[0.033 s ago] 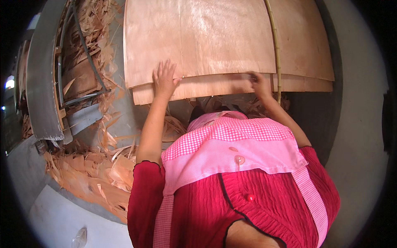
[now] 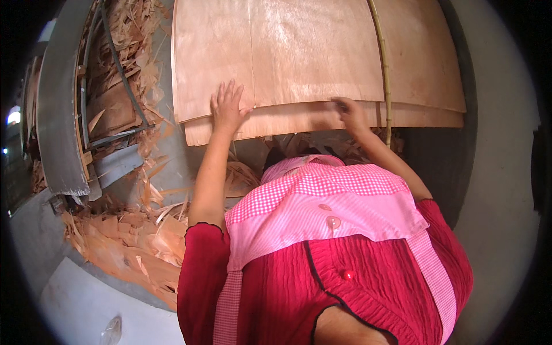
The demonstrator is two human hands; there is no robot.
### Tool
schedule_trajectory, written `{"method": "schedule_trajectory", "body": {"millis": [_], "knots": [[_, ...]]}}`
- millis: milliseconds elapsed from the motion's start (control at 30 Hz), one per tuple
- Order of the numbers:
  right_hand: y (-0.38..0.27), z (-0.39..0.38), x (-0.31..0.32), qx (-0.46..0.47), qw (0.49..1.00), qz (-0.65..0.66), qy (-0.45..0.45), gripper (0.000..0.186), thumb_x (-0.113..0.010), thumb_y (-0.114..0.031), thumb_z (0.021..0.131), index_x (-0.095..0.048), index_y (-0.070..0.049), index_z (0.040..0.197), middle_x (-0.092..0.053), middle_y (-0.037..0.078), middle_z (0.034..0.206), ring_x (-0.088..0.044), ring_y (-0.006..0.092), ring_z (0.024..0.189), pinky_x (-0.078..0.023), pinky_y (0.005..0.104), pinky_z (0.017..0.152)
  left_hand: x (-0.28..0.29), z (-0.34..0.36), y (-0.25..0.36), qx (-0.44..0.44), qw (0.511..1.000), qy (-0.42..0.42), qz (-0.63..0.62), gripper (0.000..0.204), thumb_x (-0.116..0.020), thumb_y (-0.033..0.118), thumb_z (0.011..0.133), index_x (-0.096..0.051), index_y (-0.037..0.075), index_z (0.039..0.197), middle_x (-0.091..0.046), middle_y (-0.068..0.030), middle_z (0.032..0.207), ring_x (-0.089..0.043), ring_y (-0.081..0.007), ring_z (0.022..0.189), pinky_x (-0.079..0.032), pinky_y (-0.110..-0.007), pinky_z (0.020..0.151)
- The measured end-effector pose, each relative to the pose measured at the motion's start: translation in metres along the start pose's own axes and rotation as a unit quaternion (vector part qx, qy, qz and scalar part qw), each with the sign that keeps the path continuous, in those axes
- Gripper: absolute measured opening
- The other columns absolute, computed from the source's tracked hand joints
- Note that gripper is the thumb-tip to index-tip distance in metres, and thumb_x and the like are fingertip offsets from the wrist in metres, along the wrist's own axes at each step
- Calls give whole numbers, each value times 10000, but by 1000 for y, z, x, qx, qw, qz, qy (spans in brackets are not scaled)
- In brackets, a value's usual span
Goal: The person uses a utility knife to cut wood veneer sheets against a wooden guide, then stacks the cut pieces.
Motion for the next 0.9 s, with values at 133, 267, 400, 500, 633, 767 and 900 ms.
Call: {"method": "schedule_trajectory", "body": {"millis": [133,267,400,500,633,767,900], "knots": [[-71,23,-68,110,990,-27,-84,233,-578,-110,755,-609,-74,984,-583,148,934,-561,294,849,-436,344,734,1,11,-15,-49,997,-52,-42,721,-704,394,606,-428,164,1231,-274,-54,1371,-211,-275,1271,-189,-503,999],[-99,36,-104,115,984,-108,-86,276,-618,-157,704,-600,-107,975,-544,116,915,-554,308,825,-445,376,714,2,14,-18,-41,995,-50,-72,750,-721,377,583,-426,163,1238,-275,-65,1372,-214,-280,1272,-197,-503,989],[-108,32,-123,107,984,-135,-42,329,-640,-173,675,-577,-123,994,-521,107,926,-564,308,798,-458,381,692,0,13,-9,2,995,-51,-84,768,-728,345,564,-424,163,1245,-275,-79,1372,-211,-298,1272,-200,-500,982],[-115,29,-127,119,978,-169,-27,346,-644,-173,665,-568,-131,1000,-517,109,926,-567,311,783,-461,383,684,-1,10,-8,5,994,-27,-104,683,-707,311,599,-453,168,1217,-298,-58,1362,-223,-275,1270,-190,-499,986],[-107,35,-127,126,974,-184,-29,323,-620,-141,681,-566,-126,999,-518,111,929,-568,315,777,-464,386,682,10,6,-6,-124,987,59,-86,420,-651,201,673,-553,91,1066,-479,-76,1209,-401,-251,1160,-301,-452,947],[-97,40,-128,144,975,-164,-32,303,-599,-117,703,-562,-113,1004,-519,109,938,-567,315,785,-467,383,679,15,-4,-1,-259,948,179,-38,233,-641,106,691,-590,34,906,-604,-84,970,-564,-224,946,-435,-378,834],[-101,34,-124,194,968,-158,-19,349,-637,-138,699,-561,-140,1040,-521,86,975,-566,286,826,-473,351,701,33,-5,16,-250,931,265,-22,151,-620,60,699,-598,35,847,-616,-76,902,-591,-211,880,-463,-362,792]]}}
Point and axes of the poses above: each hand's wrist, its own z-axis towards the middle knuckle, its own x-axis out of the back of the hand, y = z × x, the point moved 3 cm from there along z, towards the middle knuckle
